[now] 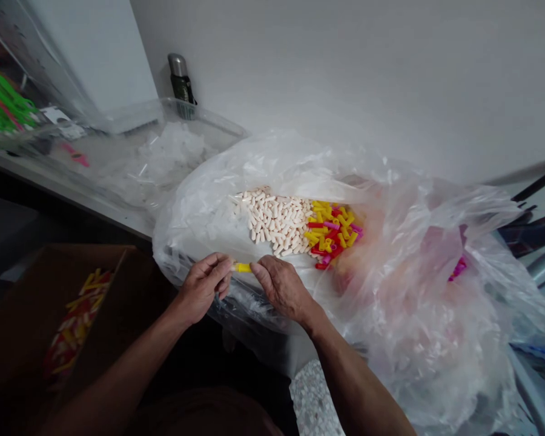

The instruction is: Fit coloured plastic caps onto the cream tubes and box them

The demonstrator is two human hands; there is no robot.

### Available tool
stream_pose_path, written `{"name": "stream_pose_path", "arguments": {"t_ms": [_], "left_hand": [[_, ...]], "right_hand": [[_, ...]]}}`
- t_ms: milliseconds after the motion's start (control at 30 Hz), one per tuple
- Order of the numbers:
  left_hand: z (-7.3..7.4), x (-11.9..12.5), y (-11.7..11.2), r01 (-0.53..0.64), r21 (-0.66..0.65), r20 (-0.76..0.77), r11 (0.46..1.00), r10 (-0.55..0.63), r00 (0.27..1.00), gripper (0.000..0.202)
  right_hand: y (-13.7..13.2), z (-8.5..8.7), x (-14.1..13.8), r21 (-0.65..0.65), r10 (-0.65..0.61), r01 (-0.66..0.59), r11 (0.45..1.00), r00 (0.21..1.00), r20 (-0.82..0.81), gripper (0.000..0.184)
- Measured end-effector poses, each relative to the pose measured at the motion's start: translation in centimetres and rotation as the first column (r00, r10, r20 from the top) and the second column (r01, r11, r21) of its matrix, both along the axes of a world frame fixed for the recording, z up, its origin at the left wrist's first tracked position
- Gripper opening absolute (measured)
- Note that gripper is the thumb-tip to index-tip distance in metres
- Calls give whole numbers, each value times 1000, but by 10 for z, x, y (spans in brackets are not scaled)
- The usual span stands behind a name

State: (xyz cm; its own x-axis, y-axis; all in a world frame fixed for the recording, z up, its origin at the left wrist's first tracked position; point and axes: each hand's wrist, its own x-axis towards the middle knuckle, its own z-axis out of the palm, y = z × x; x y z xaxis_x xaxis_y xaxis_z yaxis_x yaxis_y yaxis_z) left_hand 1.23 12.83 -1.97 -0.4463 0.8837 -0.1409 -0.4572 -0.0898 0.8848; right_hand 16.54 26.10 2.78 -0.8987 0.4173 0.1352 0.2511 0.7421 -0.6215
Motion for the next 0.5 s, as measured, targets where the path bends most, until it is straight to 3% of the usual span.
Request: {"name": "stream_pose_path", "arguments": {"t_ms": [100,200,333,433,500], "left_hand": [[1,-1,-1,-11,-20,-18,1000,10,1000,35],[-1,-2,-1,-23,-25,14,999,24,1000,35],[-6,-2,-1,-12,-24,10,1000,13,1000,34],[-6,-1,-2,-14,-22,-22,1000,14,1000,34],[-6,1,-5,-29,-19,-74,999,28,997,32]], "right_hand": [[-1,0,2,-39,-23,24,999,999,32,46],[0,1,5,-53,1,-3,999,1000,-31,30],[1,-2,7,21,75,-74,997,995,-72,17],[0,-8,4,40,78,-75,996,994,-74,18],[-2,-11,2,-19,51,-52,998,996,-69,24]]}}
